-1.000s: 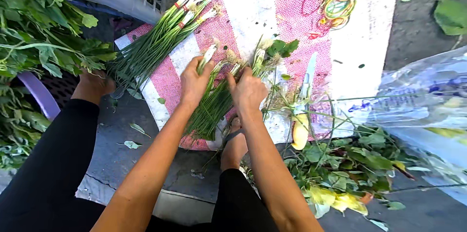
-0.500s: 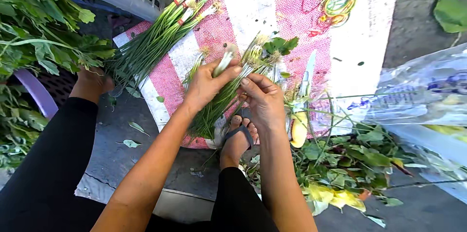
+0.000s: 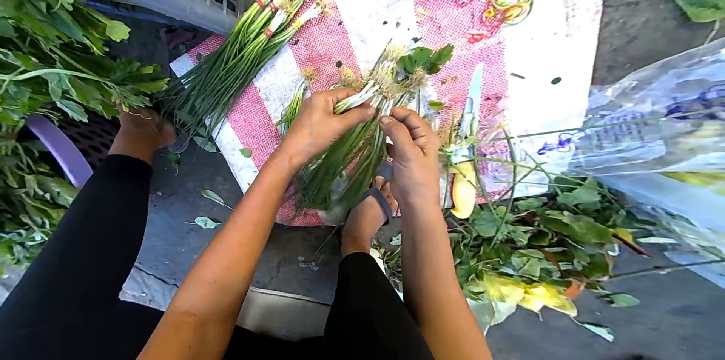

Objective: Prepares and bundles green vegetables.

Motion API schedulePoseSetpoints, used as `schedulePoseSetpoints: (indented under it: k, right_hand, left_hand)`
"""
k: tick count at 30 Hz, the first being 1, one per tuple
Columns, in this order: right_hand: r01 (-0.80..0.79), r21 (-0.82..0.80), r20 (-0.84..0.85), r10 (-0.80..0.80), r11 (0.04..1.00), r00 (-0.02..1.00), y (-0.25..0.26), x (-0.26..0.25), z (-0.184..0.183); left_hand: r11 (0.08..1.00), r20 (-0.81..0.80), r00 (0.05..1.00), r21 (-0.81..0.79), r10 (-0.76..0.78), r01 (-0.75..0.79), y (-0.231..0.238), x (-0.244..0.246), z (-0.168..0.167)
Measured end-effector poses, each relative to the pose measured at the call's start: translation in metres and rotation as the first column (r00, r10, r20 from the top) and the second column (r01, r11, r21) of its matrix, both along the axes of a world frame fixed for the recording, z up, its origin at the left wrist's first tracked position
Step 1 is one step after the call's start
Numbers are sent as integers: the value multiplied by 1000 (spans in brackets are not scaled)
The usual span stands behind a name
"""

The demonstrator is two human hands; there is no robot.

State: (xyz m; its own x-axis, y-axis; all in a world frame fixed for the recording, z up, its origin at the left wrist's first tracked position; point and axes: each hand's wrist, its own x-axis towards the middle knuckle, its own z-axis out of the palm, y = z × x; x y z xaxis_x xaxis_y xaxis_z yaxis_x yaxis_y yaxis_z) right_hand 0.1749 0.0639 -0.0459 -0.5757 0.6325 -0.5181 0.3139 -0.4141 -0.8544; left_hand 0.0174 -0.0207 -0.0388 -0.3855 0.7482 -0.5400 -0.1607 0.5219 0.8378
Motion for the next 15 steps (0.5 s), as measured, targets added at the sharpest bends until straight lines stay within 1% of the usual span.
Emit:
schedulePoseSetpoints:
  k: [3,5,6,8,10,12,13,14,15]
  right_hand:
    - [-54,77,91,47,996,995,1,3,-4]
    - [-95,135,175,71,986,982,4,7,-11]
    - [-89,130,202,62,987,977,4,7,-14]
    - [-59,105,195,38,993,980,3,2,-20]
    - [-101,126,179,78,987,981,-3,-6,-24]
    - [-185,232,184,144,955,972,-6,-12,-21]
    - [-203,280,171,159,938,972,-3,-15,-18]
    - [-198,299,130,166,933,977,0,-17,-13]
    - [-192,270,62,182,944,981,4,-17,-6]
  left_hand:
    - [996,188,981,-71,-35,50,-7,-16,7]
    - [996,306,952,-90,5,23,-19,-27,12]
    - [996,354,934,-88,50,-20,-27,-32,15]
    - [986,455,875,-52,167,-161,-41,-39,22]
    - [963,544,804,-35,242,-267,-48,-38,28]
    - [955,577,772,-46,266,-295,-45,-33,30]
    - [955,572,774,-56,269,-291,-41,-30,30]
    - [957,563,781,-67,269,-281,-37,-29,30]
    - [956,558,782,-85,279,-280,-32,-27,30]
